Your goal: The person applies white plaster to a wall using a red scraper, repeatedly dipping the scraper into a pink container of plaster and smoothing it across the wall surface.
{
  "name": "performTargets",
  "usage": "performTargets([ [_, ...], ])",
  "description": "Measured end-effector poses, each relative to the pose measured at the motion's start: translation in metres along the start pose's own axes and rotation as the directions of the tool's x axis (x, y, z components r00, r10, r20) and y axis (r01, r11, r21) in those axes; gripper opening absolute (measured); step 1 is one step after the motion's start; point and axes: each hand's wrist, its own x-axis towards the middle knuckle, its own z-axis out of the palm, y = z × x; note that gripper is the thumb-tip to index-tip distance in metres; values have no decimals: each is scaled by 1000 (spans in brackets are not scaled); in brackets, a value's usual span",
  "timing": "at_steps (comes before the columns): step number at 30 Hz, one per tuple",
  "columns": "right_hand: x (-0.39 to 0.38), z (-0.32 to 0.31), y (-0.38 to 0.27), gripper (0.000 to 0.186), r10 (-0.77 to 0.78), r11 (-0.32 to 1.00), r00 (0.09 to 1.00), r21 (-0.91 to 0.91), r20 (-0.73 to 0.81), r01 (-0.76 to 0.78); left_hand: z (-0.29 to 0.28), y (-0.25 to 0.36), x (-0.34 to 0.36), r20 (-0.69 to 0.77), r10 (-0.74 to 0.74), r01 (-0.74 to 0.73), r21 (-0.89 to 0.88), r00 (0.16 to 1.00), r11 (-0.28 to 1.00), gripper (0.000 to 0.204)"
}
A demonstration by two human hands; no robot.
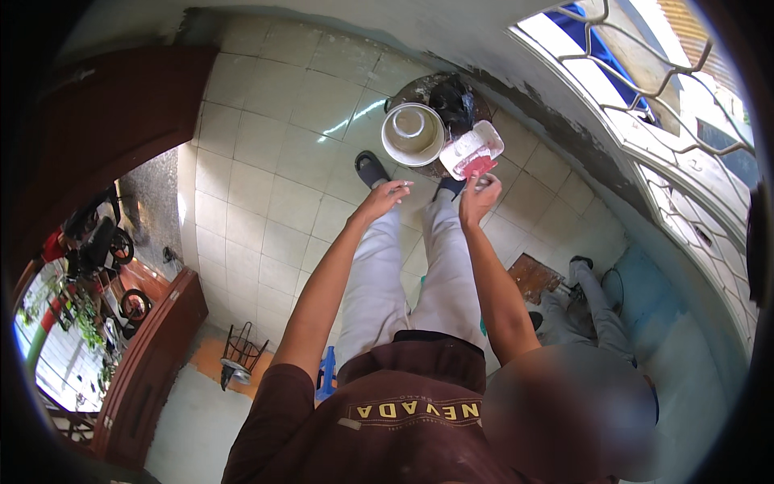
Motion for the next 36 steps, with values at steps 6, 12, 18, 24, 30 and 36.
performTargets([
  [6,40,22,75,63,495,662,773,403,397,-632,28,-34,42,-8,-14,14,-68,1000,998,43],
  [12,72,47,87,43,337,933,916,50,217,-356,56,-35,45,-92,-67,58,-94,994,994,41],
  [18,73,13,71,45,123,992,972,-16,203,-122,69,-20,22,-134,-50,39,-78,990,996,41],
  [24,39,-110,-3,41,-156,987,934,7,320,163,97,25,-10,-208,-10,-72,-382,978,921,54],
  [30,13,-251,-117,35,-439,898,747,220,499,381,128,126,-63,-148,23,-127,-750,989,649,86],
  [36,-39,-350,-255,25,-584,796,556,286,592,533,135,212,-146,-207,586,-479,-802,784,357,76],
])
